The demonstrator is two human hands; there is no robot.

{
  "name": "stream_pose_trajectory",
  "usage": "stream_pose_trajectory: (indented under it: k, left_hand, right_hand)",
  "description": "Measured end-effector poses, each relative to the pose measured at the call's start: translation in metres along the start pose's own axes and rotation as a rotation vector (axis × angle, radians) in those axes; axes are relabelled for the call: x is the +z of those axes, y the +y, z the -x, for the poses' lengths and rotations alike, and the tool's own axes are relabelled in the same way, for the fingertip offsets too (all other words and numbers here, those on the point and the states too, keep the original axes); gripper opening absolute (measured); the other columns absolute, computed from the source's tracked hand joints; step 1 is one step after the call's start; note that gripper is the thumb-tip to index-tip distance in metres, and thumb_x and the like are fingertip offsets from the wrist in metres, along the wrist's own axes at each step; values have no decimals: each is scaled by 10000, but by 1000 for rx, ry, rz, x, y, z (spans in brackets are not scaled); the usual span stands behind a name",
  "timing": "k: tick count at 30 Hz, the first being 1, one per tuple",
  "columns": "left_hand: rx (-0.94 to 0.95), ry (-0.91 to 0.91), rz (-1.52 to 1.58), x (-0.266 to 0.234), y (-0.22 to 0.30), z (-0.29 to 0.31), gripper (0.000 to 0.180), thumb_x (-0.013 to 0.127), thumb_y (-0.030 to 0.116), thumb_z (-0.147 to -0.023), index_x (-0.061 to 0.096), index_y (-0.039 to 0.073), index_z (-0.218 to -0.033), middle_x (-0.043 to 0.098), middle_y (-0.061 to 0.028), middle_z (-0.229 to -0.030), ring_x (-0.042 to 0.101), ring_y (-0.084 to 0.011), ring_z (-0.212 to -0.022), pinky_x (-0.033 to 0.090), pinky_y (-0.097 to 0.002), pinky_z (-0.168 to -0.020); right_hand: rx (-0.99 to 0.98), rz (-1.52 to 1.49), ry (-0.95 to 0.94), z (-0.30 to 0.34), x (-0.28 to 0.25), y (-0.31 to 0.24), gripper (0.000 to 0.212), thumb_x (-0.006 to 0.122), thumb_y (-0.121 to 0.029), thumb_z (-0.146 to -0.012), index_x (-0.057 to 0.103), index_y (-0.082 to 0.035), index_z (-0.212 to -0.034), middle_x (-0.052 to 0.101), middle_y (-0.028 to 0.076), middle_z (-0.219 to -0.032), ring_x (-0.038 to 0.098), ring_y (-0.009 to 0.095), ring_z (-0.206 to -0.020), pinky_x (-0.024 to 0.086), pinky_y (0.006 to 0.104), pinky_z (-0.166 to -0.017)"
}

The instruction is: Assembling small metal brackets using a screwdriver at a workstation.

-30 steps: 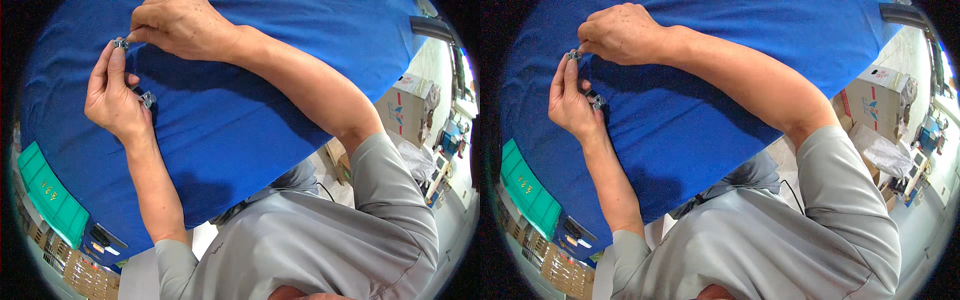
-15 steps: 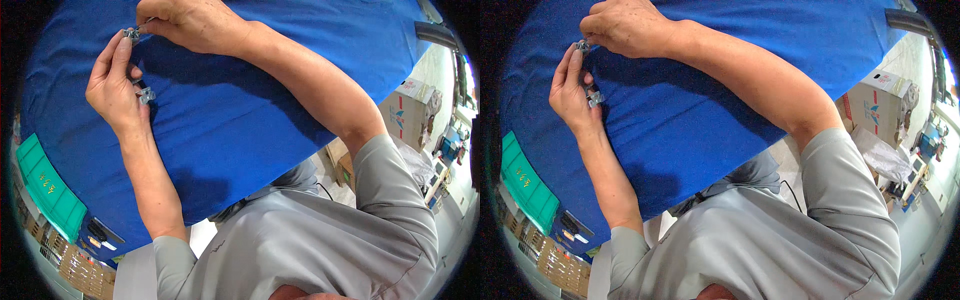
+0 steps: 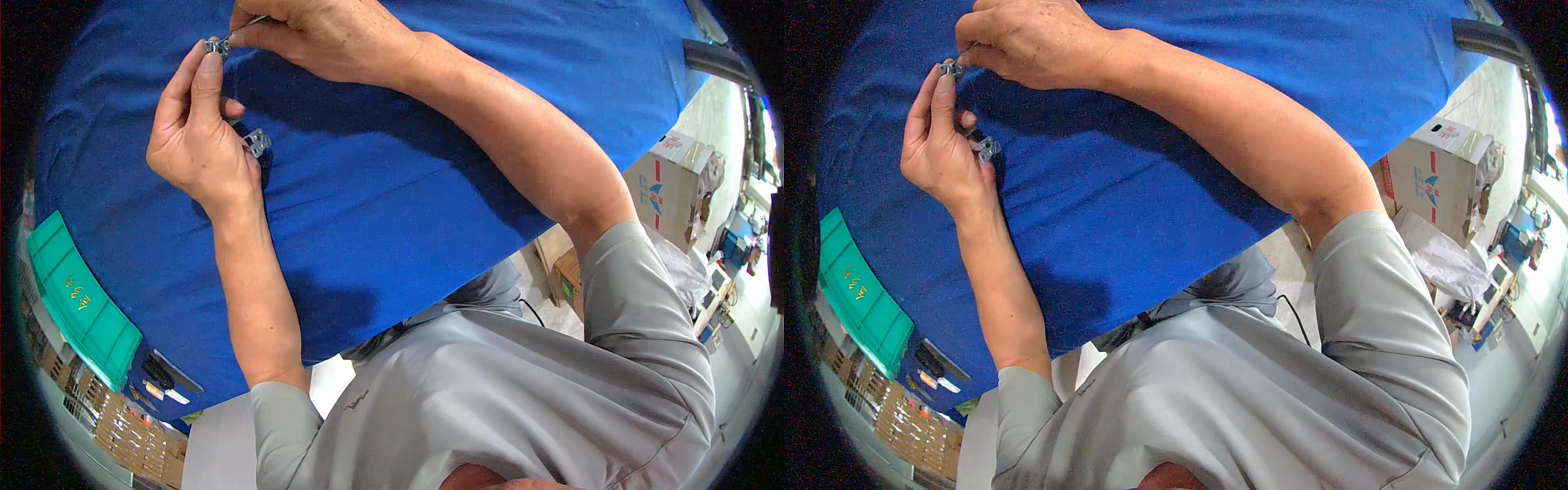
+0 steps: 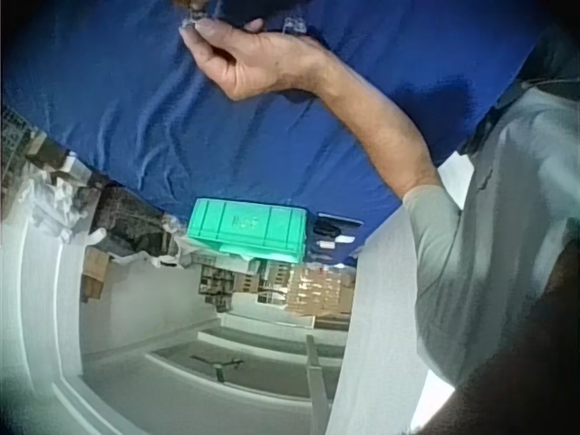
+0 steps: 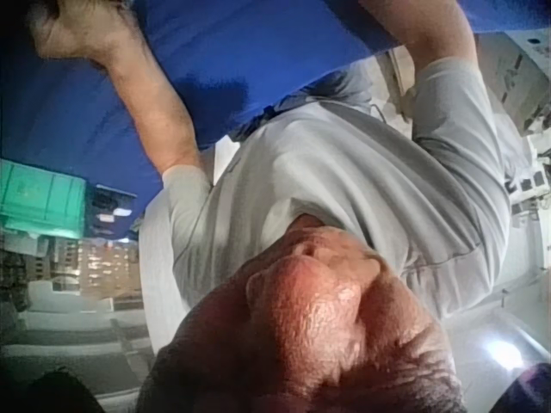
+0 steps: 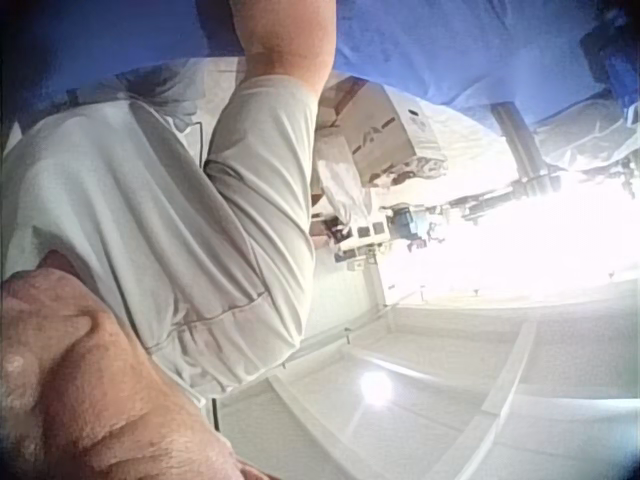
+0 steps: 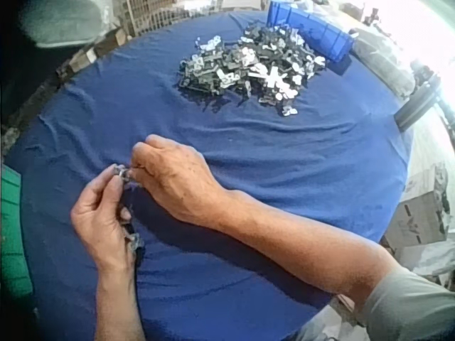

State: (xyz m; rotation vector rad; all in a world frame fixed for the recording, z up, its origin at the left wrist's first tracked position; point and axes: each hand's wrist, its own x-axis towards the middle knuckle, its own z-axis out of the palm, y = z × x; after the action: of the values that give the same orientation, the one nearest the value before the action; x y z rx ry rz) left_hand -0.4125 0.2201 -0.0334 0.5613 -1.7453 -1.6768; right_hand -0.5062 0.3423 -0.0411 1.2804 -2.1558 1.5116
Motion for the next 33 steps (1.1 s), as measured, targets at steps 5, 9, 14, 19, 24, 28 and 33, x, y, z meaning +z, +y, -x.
stream_pose_trajectory:
  k: [5,9,14,19,24,28,33]
  left_hand:
    - [-96,-3,74,1,5,2,199,749,52,-867,726,-40,-1042,732,-94,-850,537,-54,-518,383,-155,-442]
    - [0,-1,4,-1,3,3,189,737,23,-871,723,-48,-1045,732,-99,-851,547,-53,-534,412,-158,-471]
    - [4,-11,17,1,4,2,184,737,14,-867,726,-47,-1041,736,-102,-863,548,-52,-538,423,-160,-482]
    - [-28,-5,30,-1,4,2,177,738,10,-864,730,-43,-1033,739,-101,-869,546,-50,-535,432,-161,-487]
    - [-140,-28,80,-4,2,-3,187,754,35,-855,737,-25,-1032,734,-83,-846,538,-42,-517,368,-152,-427]
    - [-190,-51,114,-7,5,-6,191,757,48,-856,739,-18,-1035,730,-72,-840,535,-37,-511,336,-150,-403]
    - [-31,-55,-22,-7,-1,-4,193,753,29,-854,737,-23,-1039,736,-86,-881,571,-52,-551,419,-152,-458]
  right_hand:
    - [-23,20,21,0,3,4,155,633,-121,-897,534,-28,-822,530,137,-780,555,334,-718,452,442,-643]
    - [-36,-31,25,0,5,7,158,622,-122,-907,533,-25,-819,526,139,-762,553,335,-713,444,445,-635]
    - [-34,-70,38,-1,3,7,167,608,-114,-915,523,-12,-815,523,154,-752,547,341,-695,433,450,-627]
    - [-23,-79,9,-1,4,5,162,608,-102,-910,510,-12,-817,519,155,-755,544,343,-695,431,453,-630]
    - [-81,-13,18,-1,3,4,138,616,-80,-890,506,-23,-827,509,142,-780,540,334,-742,435,445,-655]
    - [-124,39,25,-2,6,8,120,622,-69,-872,516,-26,-838,506,139,-796,536,330,-765,439,439,-669]
    - [-97,-69,11,-2,2,6,116,624,-73,-873,533,-19,-825,516,144,-788,541,332,-756,440,441,-666]
